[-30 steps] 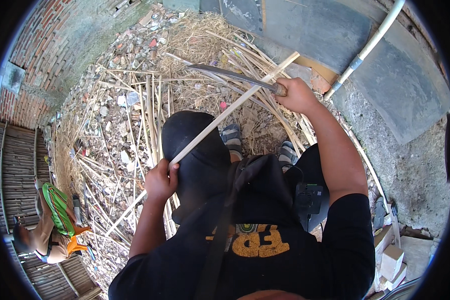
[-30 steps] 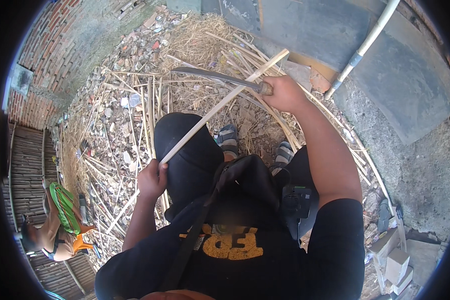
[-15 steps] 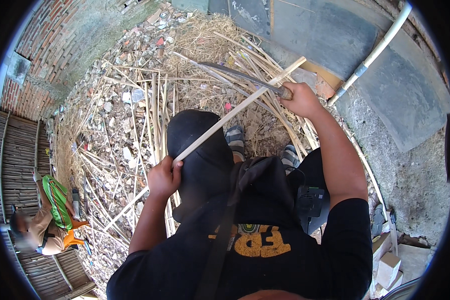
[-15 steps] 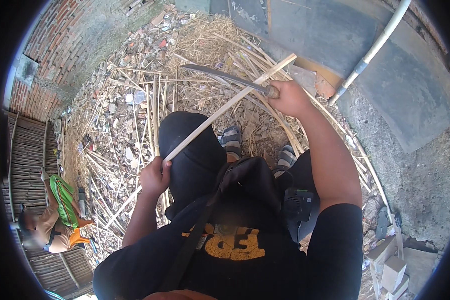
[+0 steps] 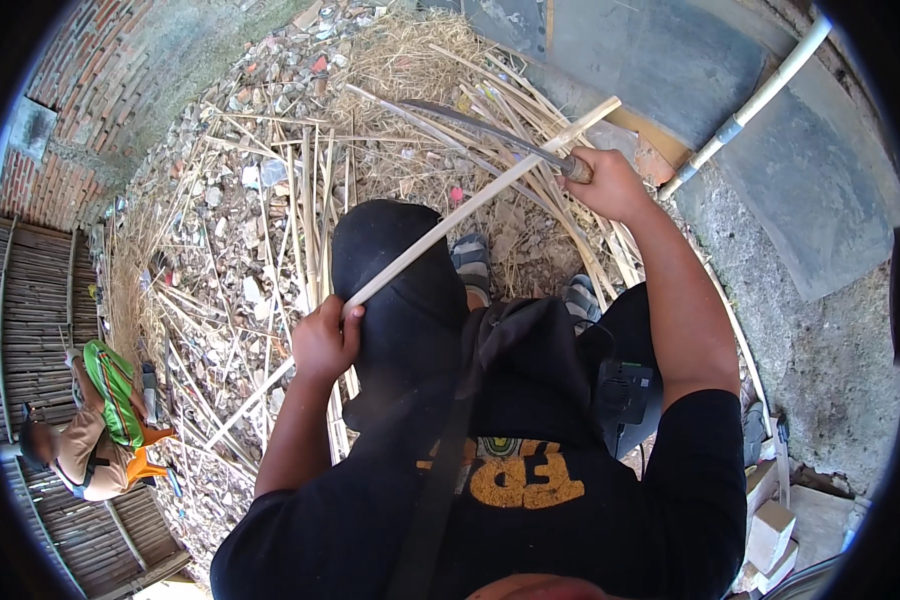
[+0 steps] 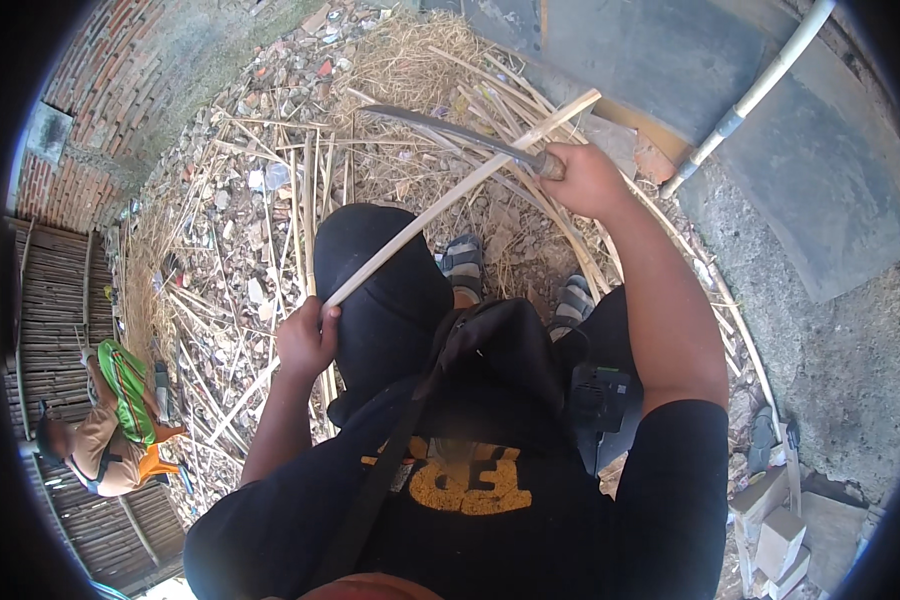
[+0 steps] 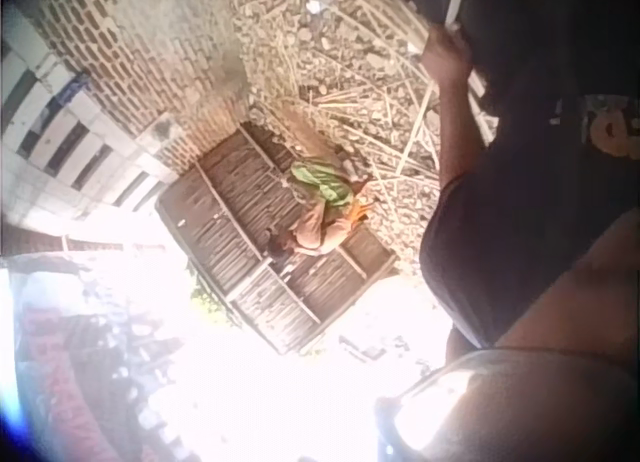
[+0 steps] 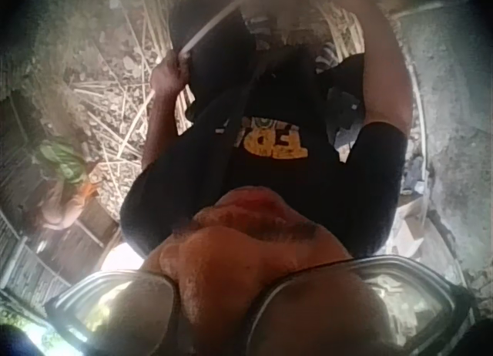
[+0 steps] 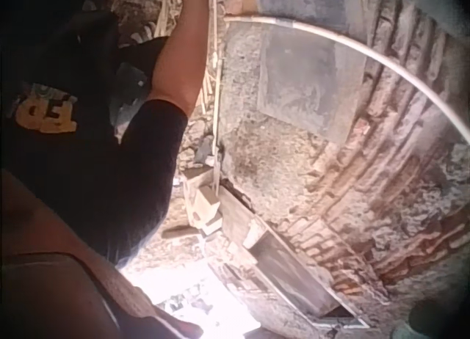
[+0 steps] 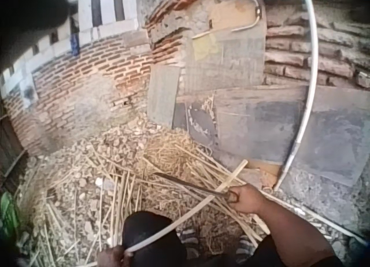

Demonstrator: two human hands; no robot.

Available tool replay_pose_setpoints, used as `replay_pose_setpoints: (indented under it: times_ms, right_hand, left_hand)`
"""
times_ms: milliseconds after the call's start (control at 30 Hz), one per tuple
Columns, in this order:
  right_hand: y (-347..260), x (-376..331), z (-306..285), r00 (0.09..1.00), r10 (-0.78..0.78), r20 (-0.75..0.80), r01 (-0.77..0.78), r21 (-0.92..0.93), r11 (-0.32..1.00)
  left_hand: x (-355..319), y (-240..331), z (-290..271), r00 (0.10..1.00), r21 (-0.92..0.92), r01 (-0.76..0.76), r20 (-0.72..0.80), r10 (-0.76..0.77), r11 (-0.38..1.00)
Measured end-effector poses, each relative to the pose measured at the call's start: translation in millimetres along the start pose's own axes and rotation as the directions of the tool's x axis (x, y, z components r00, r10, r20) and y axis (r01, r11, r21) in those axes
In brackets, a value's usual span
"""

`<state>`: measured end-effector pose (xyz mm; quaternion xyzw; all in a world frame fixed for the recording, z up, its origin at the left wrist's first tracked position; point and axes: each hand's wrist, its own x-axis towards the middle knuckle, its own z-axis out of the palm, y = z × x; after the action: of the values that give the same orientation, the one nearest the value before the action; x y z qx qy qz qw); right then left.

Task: The person shaves a thin strip of bamboo using a large curved blade held in their right hand while securing the strip with their left hand.

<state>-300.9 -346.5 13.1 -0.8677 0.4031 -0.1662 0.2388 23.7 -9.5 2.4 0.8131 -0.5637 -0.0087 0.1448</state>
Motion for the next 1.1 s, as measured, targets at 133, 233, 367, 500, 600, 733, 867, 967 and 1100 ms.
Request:
replay_pose_setpoints:
  times_ms: [133,233,367,500,600,733,867,967,1100]
  right_hand:
    - [-2.9,-0.1,-1.6,1.0,0.002,0.009,-0.002,-0.004,1.0]
    - [-4.4,0.4,-2.2,1.0,0.011,0.02,-0.011,0.0,1.0]
    - [-2.4,-0.7,-0.2,1.0,-0.002,-0.01,0.002,0.002,1.0]
    - [-2.1,-0.3,0.2,1.0,-0.01,-0.009,0.01,0.013,1.0]
    - [-3.3,0.7,-2.4,1.0,-0.006,0.013,0.005,0.015,1.0]
    - [-5.1,0.0,-3.7,1.0,-0.013,0.012,0.013,0.014,1.0]
    - [-7.4,-1.7,-4.2,1.0,0.006,0.003,-0.006,0.002,1.0]
    - [-0.3,-0.1,-2.7,1.0,0.0,0.02,0.0,0.013,1.0]
    - [-2.1,0.2,-2.4,1.0,-0.008,0.012,0.008,0.018,1.0]
  left_hand:
    - [-0.9,-1.4,0.6,1.0,-0.017,-0.005,-0.007,0.005,1.0]
    - [-2.6,-4.0,3.3,1.0,-0.032,-0.018,-0.019,0.017,0.999]
    - [-1.7,-4.4,4.1,1.0,-0.029,-0.012,-0.019,0.011,1.0]
    - [-1.1,-3.6,2.6,1.0,-0.028,-0.003,-0.001,0.003,1.0]
    - [-0.8,-3.0,2.5,1.0,-0.02,0.01,0.011,-0.01,1.0]
    - [-0.7,-2.4,1.7,1.0,-0.019,-0.005,-0.005,0.005,1.0]
    - [-0.6,-2.6,1.1,1.0,-0.015,-0.016,-0.017,0.015,1.0]
    - [0.5,-0.8,1.6,1.0,-0.02,-0.018,-0.015,0.018,1.0]
    - [0.0,-0.8,0.3,1.0,-0.015,-0.012,-0.013,0.012,1.0]
